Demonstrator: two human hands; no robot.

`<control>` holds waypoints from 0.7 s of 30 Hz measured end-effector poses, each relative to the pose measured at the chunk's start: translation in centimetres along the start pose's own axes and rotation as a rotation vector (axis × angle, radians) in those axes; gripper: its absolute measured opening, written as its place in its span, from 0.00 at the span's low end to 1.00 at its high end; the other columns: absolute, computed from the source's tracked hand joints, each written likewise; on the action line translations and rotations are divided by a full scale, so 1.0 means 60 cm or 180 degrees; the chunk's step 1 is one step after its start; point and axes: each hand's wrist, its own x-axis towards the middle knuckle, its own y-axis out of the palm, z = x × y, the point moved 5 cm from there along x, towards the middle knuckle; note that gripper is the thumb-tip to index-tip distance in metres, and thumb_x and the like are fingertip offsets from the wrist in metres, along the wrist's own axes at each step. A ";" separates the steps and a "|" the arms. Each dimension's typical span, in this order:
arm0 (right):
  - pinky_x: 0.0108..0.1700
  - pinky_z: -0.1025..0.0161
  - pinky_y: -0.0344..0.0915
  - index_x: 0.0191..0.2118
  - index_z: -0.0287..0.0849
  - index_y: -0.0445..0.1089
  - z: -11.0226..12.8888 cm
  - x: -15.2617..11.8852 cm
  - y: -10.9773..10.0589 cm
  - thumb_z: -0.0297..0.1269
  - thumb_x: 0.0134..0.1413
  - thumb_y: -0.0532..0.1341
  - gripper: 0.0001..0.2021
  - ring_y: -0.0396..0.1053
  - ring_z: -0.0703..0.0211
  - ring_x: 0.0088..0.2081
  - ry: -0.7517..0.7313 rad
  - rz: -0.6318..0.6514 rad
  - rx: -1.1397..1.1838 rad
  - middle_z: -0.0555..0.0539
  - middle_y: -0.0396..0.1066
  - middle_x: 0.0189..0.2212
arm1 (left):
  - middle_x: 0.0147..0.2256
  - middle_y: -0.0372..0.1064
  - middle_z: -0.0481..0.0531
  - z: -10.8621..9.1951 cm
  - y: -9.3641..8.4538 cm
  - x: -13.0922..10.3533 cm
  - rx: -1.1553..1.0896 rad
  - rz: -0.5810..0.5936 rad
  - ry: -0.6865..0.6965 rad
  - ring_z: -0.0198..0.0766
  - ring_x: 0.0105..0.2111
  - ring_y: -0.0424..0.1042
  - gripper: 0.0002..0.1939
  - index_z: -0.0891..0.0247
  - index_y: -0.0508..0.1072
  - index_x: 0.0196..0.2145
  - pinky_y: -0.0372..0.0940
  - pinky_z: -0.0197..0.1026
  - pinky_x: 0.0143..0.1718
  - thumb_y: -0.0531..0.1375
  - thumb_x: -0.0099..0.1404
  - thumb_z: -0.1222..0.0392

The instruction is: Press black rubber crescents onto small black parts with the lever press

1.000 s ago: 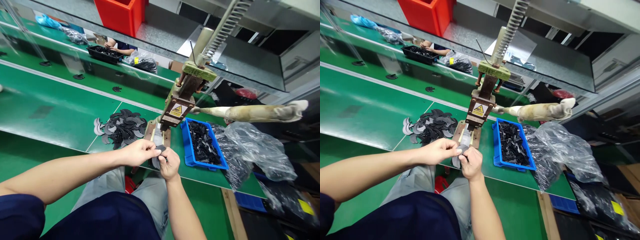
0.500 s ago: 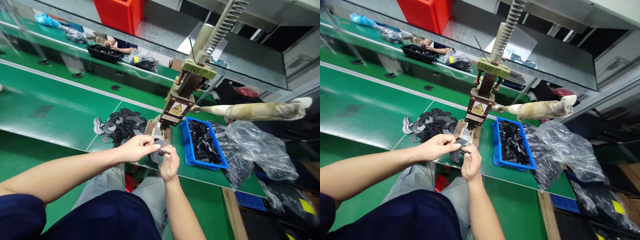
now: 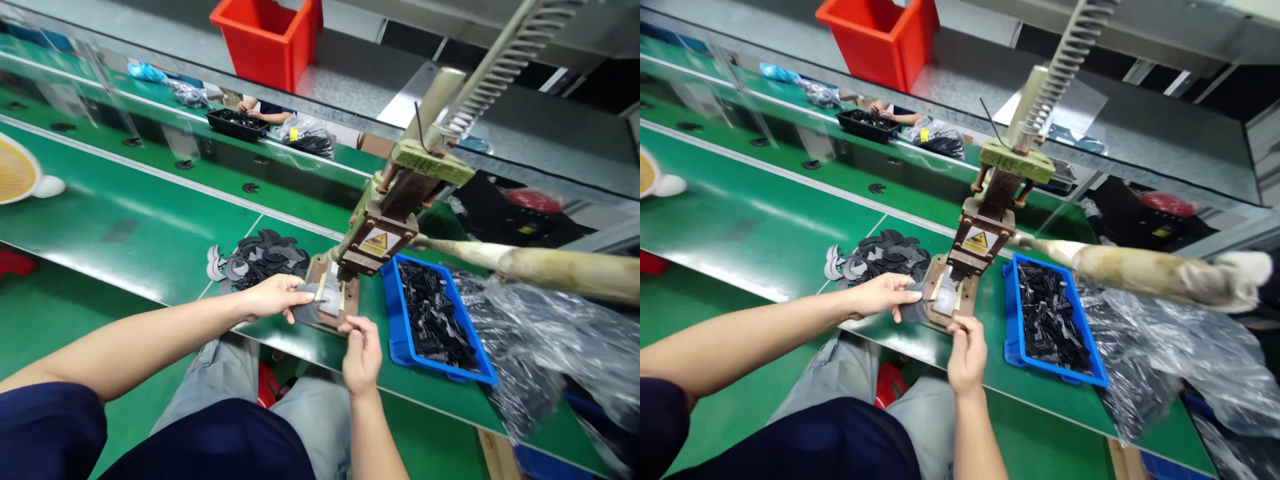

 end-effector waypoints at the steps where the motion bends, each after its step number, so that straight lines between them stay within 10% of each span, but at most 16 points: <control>1: 0.44 0.58 0.72 0.49 0.44 0.71 -0.013 -0.001 -0.016 0.41 0.70 0.55 0.12 0.74 0.59 0.38 0.0066 -0.0130 -0.0052 0.47 0.73 0.36 | 0.34 0.76 0.52 -0.003 -0.027 0.016 0.0057 -0.0125 0.0022 0.33 0.25 0.72 0.27 0.66 0.78 0.39 0.71 0.37 0.27 0.71 0.57 0.37; 8: 0.39 0.56 0.73 0.44 0.43 0.74 -0.092 -0.029 -0.074 0.47 0.66 0.59 0.14 0.75 0.56 0.35 0.0471 -0.0538 -0.0410 0.45 0.74 0.35 | 0.35 0.79 0.54 -0.124 -0.248 0.184 0.1959 -0.1541 0.0313 0.42 0.35 0.78 0.15 0.66 0.81 0.39 0.70 0.42 0.41 0.68 0.65 0.50; 13: 0.39 0.56 0.74 0.43 0.44 0.75 -0.105 -0.033 -0.076 0.51 0.66 0.58 0.16 0.76 0.56 0.35 0.0623 -0.0499 -0.0494 0.45 0.75 0.35 | 0.52 0.79 0.59 -0.212 -0.312 0.262 0.2735 -0.2010 0.0542 0.43 0.51 0.75 0.20 0.69 0.78 0.53 0.64 0.38 0.56 0.68 0.65 0.58; 18: 0.38 0.58 0.73 0.43 0.43 0.74 -0.098 -0.030 -0.077 0.52 0.67 0.57 0.17 0.75 0.57 0.34 0.0566 -0.0535 -0.0526 0.47 0.75 0.33 | 0.55 0.77 0.60 -0.172 -0.347 0.207 0.2927 -0.2132 0.0251 0.44 0.53 0.73 0.21 0.69 0.76 0.55 0.64 0.40 0.57 0.64 0.70 0.55; 21: 0.38 0.59 0.73 0.42 0.42 0.74 -0.093 -0.024 -0.073 0.52 0.68 0.56 0.18 0.75 0.58 0.33 0.0503 -0.0486 -0.0545 0.47 0.75 0.31 | 0.55 0.77 0.60 -0.172 -0.308 0.121 0.3290 -0.1902 0.0325 0.48 0.55 0.73 0.18 0.68 0.78 0.53 0.64 0.42 0.58 0.61 0.71 0.54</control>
